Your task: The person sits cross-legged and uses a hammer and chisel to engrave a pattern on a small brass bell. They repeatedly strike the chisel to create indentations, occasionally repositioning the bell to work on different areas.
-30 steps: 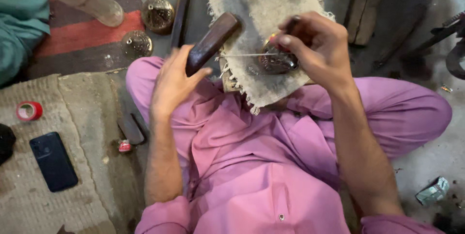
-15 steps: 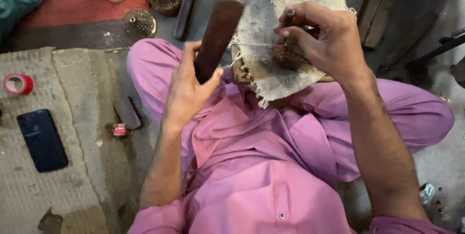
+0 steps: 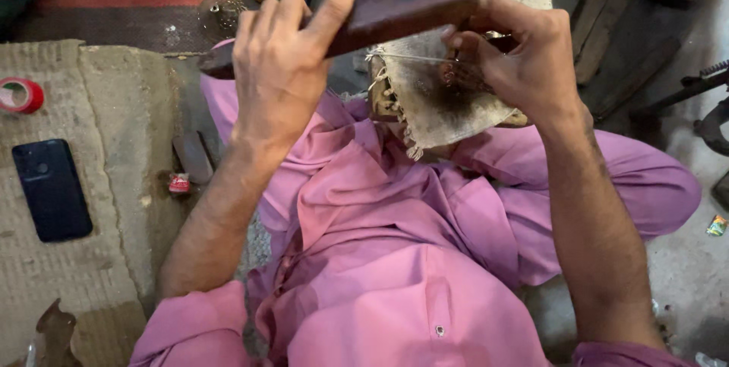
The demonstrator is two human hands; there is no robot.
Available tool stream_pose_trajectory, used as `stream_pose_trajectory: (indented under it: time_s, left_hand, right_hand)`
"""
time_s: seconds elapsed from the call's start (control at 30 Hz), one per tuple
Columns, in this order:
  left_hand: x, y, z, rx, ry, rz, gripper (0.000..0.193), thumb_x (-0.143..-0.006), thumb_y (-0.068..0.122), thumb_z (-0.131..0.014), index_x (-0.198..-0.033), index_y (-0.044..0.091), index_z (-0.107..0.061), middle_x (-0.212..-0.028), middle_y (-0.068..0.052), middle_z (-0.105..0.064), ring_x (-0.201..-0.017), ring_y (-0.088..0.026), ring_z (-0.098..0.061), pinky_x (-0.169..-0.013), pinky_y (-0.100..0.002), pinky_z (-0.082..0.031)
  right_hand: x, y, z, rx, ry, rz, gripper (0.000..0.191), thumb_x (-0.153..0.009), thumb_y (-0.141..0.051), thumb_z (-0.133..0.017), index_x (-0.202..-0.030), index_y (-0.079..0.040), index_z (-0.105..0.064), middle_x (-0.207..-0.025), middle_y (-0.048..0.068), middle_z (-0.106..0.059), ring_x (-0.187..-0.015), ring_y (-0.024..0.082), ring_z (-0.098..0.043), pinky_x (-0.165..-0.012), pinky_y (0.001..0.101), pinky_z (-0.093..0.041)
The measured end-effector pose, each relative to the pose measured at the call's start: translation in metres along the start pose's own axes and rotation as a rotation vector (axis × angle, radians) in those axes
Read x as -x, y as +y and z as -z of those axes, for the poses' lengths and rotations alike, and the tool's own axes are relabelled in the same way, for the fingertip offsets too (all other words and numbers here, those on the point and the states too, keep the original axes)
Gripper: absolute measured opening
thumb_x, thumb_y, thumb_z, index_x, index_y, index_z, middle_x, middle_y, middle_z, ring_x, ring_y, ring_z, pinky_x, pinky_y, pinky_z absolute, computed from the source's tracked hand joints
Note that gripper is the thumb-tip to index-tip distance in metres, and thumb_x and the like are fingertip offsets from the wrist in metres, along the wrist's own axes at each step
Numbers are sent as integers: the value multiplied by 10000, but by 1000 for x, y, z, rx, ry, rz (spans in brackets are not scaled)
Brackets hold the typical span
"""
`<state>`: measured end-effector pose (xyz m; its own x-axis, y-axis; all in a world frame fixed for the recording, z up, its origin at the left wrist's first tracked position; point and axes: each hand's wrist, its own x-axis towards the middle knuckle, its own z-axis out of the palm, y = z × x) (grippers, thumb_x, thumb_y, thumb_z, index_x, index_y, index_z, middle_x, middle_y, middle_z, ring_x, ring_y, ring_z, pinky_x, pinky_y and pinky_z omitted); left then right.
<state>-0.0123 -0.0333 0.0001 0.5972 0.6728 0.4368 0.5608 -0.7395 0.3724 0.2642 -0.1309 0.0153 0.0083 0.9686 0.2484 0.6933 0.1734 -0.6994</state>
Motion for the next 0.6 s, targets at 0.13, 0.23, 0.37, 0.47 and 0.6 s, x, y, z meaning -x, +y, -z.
stream_pose_trajectory:
  time_s: [0.13, 0.23, 0.37, 0.47, 0.6]
  left_hand:
    - [7, -5, -6, -42, 77, -39, 729, -904, 10, -721, -1541, 252, -461, -1045, -99, -574, -993, -314, -607, -884, -465, -486]
    - [12, -12, -11, -269, -11, 0, 744, -919, -28, -757, -1550, 268, -495, -986, -100, -590, -959, -322, -629, -865, -487, -499]
    - [18, -16, -11, 224, -104, 130, 847, -826, 6, -832, -1548, 209, -439, -1129, -153, -643, -1068, -415, -650, -900, -513, -515]
    - [19, -12, -11, 309, 15, 80, 840, -839, -9, -816, -1547, 210, -420, -1263, -131, -663, -1153, -404, -660, -954, -490, -536]
    - [14, -6, -8, 501, 151, -20, 788, -906, -67, -763, -1521, 188, -341, -1405, -143, -596, -1299, -386, -599, -1099, -435, -543]
  right_hand:
    - [1, 3, -2, 68, 8, 55, 155, -1067, -20, -822, -1166, 27, -713, -1083, 131, -781, -1016, 169, -778, -903, 288, -651]
    - [1, 5, -4, 100, 58, 118, 167, -1045, 26, -803, -1156, 58, -683, -1064, 151, -774, -1086, 201, -779, -968, 328, -642]
    - [1, 8, -7, 56, 51, 157, 158, -1048, 70, -744, -1189, 60, -674, -1094, 163, -764, -1104, 227, -773, -981, 336, -663]
    - [1, 12, -8, 52, 46, 184, 166, -1040, 94, -716, -1195, 67, -662, -1099, 170, -755, -1080, 241, -765, -947, 336, -667]
    - [1, 18, -8, 112, 22, 176, 110, -1064, 48, -765, -1134, 42, -679, -1092, 134, -780, -1053, 212, -788, -918, 319, -676]
